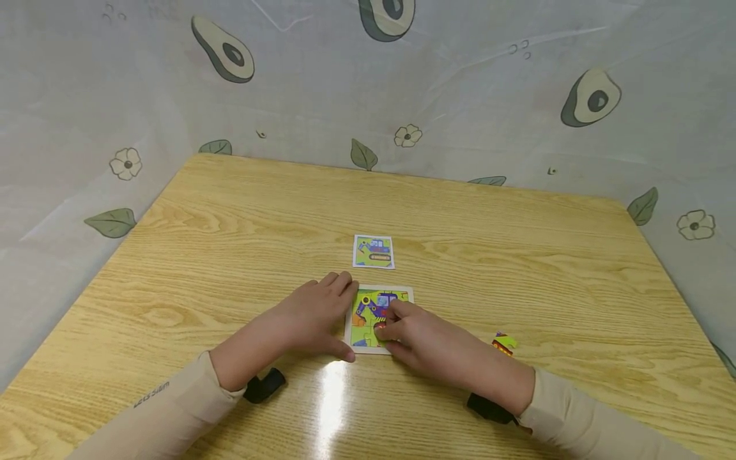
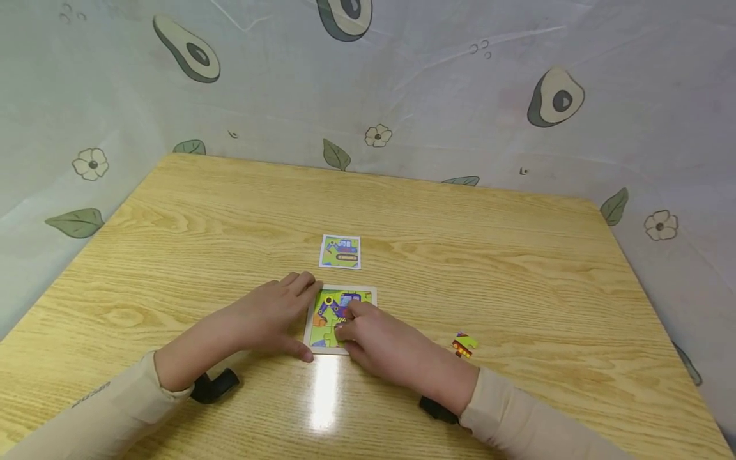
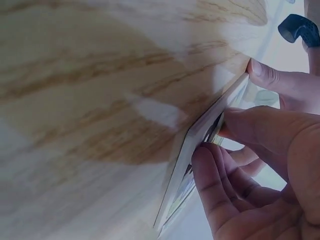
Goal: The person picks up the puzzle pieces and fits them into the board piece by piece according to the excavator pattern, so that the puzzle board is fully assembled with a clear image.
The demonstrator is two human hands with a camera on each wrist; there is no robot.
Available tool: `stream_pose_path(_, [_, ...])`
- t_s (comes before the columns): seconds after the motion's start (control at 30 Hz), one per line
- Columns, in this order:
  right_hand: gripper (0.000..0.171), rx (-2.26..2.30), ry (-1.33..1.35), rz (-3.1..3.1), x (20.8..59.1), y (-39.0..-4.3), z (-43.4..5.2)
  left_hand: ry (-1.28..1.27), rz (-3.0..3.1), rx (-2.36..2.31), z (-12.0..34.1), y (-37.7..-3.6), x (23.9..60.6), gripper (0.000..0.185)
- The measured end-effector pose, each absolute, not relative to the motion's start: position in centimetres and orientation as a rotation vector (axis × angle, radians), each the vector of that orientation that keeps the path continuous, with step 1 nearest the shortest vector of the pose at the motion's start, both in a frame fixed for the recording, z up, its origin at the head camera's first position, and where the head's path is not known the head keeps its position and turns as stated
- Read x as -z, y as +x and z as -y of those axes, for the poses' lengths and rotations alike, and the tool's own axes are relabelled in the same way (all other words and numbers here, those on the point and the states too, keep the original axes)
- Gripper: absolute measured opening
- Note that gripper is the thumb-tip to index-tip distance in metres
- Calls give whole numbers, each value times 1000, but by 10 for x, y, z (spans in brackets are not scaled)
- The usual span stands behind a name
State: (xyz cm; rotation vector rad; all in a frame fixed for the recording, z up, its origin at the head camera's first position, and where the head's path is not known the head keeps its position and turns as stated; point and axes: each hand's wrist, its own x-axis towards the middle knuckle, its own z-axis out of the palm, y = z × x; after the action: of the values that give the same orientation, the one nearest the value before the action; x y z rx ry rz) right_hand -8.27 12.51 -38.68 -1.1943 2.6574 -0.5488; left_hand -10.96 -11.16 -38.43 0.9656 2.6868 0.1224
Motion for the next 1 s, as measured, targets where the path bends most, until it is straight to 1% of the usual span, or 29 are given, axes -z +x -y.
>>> stream_pose_path(0.37, [12, 562, -1220, -2667, 388, -82, -124, 970, -2688, -134, 111, -110, 385, 115])
stream_pose_path(0.5, [11, 518, -1263, -2691, 387, -81, -124, 966, -2685, -133, 112, -110, 385, 115])
stream_pose_path(0.67, [9, 438, -1251, -2709, 385, -80, -120, 966, -2685, -136, 112, -110, 383, 115])
stream_pose_path(0.9, [10, 455, -1226, -2705, 385, -79, -120, 969, -2685, -133, 112, -110, 382, 114])
stream_pose_path(1.0, [15, 518, -1210, -2653, 384, -80, -125, 966, -2680, -132, 111, -109, 382, 115])
